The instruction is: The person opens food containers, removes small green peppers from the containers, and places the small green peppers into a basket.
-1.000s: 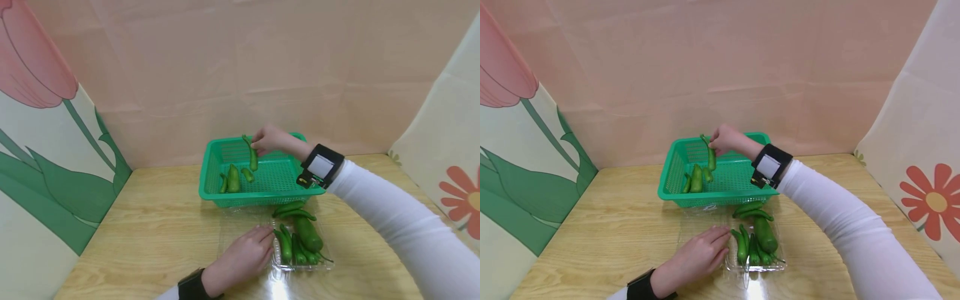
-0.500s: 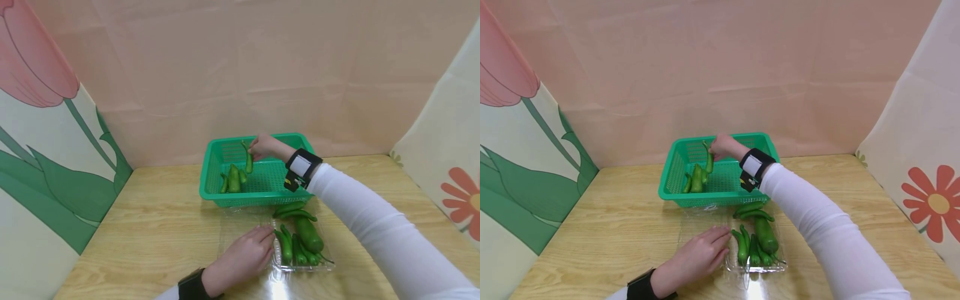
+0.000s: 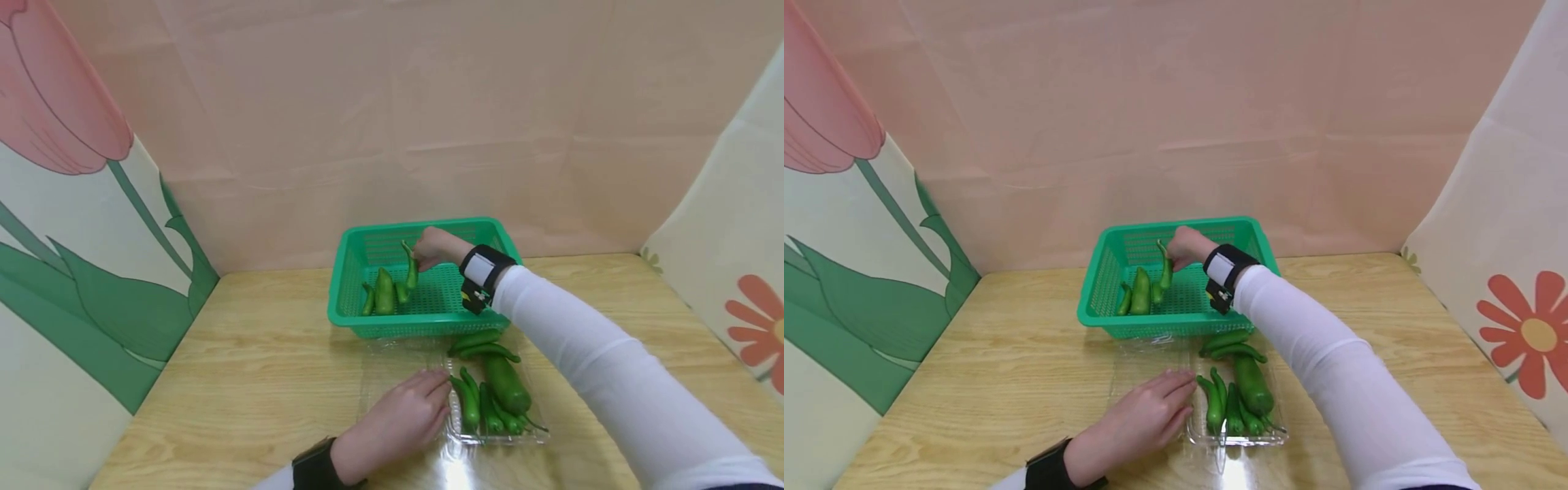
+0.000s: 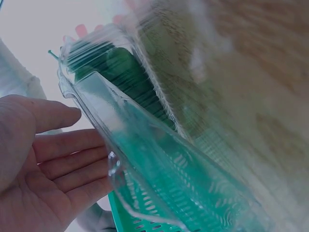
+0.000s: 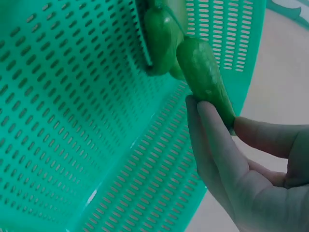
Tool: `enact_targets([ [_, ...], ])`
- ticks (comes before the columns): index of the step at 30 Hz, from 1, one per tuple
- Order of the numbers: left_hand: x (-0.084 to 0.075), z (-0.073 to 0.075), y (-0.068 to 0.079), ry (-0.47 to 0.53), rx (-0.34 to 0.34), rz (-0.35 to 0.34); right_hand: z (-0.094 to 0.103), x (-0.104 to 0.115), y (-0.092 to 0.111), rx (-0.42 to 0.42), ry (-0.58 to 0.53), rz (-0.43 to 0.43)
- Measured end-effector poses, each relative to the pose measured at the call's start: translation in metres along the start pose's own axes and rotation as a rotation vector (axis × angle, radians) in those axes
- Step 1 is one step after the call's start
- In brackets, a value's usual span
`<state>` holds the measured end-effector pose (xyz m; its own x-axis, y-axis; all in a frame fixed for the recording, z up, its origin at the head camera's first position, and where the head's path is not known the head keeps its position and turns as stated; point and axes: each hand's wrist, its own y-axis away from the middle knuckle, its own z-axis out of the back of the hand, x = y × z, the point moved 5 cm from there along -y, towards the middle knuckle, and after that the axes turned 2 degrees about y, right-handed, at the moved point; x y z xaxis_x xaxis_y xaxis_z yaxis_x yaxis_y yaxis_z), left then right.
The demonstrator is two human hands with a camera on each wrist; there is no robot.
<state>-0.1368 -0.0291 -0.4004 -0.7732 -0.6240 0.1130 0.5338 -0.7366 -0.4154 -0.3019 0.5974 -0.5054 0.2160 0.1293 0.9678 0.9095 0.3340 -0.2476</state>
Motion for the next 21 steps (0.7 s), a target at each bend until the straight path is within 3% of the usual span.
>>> enact_targets([
  [2, 0.0, 0.0, 0.0, 0.001, -0.001, -0.002, 0.024, -0.017, 0.002, -0.032, -0.035, -0.029],
  [4, 0.0, 0.0, -0.001, 0.005, 0.001, -0.001, 0.03, -0.023, 0.001, -0.043, -0.109, -0.003],
  [8, 0.0, -0.001, -0.001, 0.003, 0.011, -0.006, 0.009, -0.009, 0.003, -0.074, -0.124, 0.011],
  [14, -0.001, 0.0, -0.002, 0.004, 0.013, -0.012, 0.001, 0.0, 0.006, -0.116, -0.033, -0.004],
  [15, -0.001, 0.0, -0.001, 0.002, 0.013, -0.014, -0.017, 0.012, 0.005, -0.132, -0.043, -0.003],
  [16, -0.001, 0.0, -0.001, 0.002, 0.014, -0.013, -0.003, 0.003, 0.006, -0.144, -0.013, -0.011],
  [18, -0.001, 0.0, -0.001, 0.005, 0.019, -0.012, -0.004, 0.003, 0.006, -0.159, -0.002, -0.012],
  [21, -0.001, -0.001, 0.0, 0.007, 0.016, -0.009, -0.034, 0.024, 0.005, -0.194, -0.03, 0.013],
])
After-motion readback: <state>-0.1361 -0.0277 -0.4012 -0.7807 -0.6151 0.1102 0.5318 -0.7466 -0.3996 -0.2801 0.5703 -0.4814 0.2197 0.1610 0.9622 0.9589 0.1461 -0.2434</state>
